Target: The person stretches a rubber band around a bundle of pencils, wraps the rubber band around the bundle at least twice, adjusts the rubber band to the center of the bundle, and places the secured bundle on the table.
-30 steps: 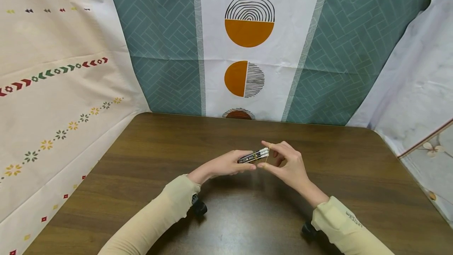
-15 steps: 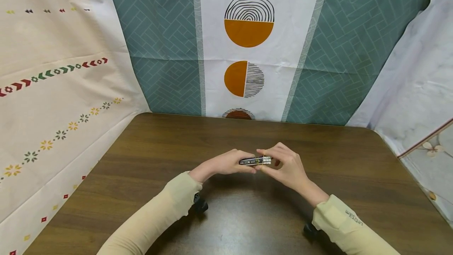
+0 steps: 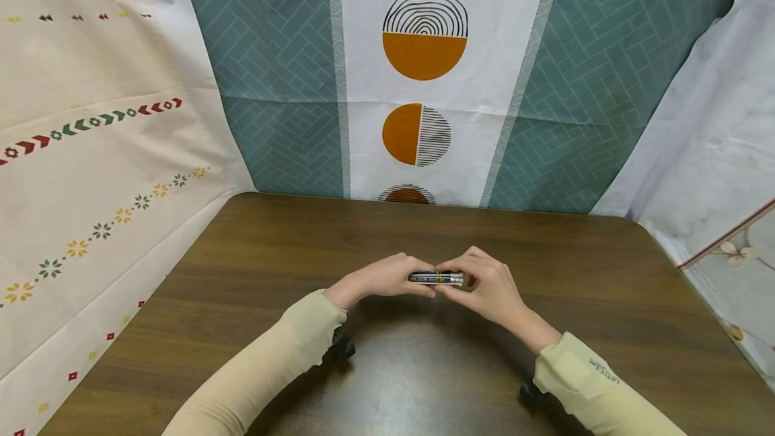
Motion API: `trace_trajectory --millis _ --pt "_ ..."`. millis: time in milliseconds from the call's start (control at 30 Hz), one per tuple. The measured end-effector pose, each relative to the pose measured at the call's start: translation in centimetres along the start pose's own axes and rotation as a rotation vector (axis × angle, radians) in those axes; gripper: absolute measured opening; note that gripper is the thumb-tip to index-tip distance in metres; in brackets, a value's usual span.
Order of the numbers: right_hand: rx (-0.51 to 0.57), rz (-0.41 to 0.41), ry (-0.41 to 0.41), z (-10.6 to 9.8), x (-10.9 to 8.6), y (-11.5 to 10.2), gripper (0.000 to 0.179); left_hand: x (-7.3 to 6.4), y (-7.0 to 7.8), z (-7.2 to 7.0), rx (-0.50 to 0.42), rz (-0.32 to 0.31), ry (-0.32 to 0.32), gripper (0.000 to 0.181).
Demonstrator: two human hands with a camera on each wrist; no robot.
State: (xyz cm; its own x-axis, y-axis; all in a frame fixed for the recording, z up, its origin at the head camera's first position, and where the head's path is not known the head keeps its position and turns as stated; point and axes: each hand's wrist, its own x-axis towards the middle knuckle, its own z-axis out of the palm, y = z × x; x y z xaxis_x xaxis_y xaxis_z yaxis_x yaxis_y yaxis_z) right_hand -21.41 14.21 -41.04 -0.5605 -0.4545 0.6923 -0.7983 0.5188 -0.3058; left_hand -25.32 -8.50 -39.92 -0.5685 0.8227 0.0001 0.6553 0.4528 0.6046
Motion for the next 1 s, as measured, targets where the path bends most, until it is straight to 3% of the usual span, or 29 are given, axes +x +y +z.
trace_trajectory --millis 333,467,600,733,1000 --pt "0.106 0.084 -0.046 -0.2 -0.4 0.4 0.034 0.0 0.3 -0.3 0.13 -0.066 0.037 0.025" --pt "0.16 0.153 -0.055 -0.5 -0.5 0.2 0.031 -0.2 0.3 -0.7 0.155 -0.085 0.049 0.027" --pt "0.198 0.24 -0.057 -1.0 -0.8 0.1 0.03 -0.9 -0.2 -1.3 0.089 -0.094 0.024 0.03" --pt "0.216 0.286 -0.036 -1.4 -1.2 0.3 0.031 -1.9 -1.0 -1.7 -0.036 -0.12 -0.021 0.033" --pt "0.255 0.398 -0.043 -2.5 -2.0 0.8 0.032 -2.9 -2.1 -2.0 -0.128 -0.057 0.041 0.03"
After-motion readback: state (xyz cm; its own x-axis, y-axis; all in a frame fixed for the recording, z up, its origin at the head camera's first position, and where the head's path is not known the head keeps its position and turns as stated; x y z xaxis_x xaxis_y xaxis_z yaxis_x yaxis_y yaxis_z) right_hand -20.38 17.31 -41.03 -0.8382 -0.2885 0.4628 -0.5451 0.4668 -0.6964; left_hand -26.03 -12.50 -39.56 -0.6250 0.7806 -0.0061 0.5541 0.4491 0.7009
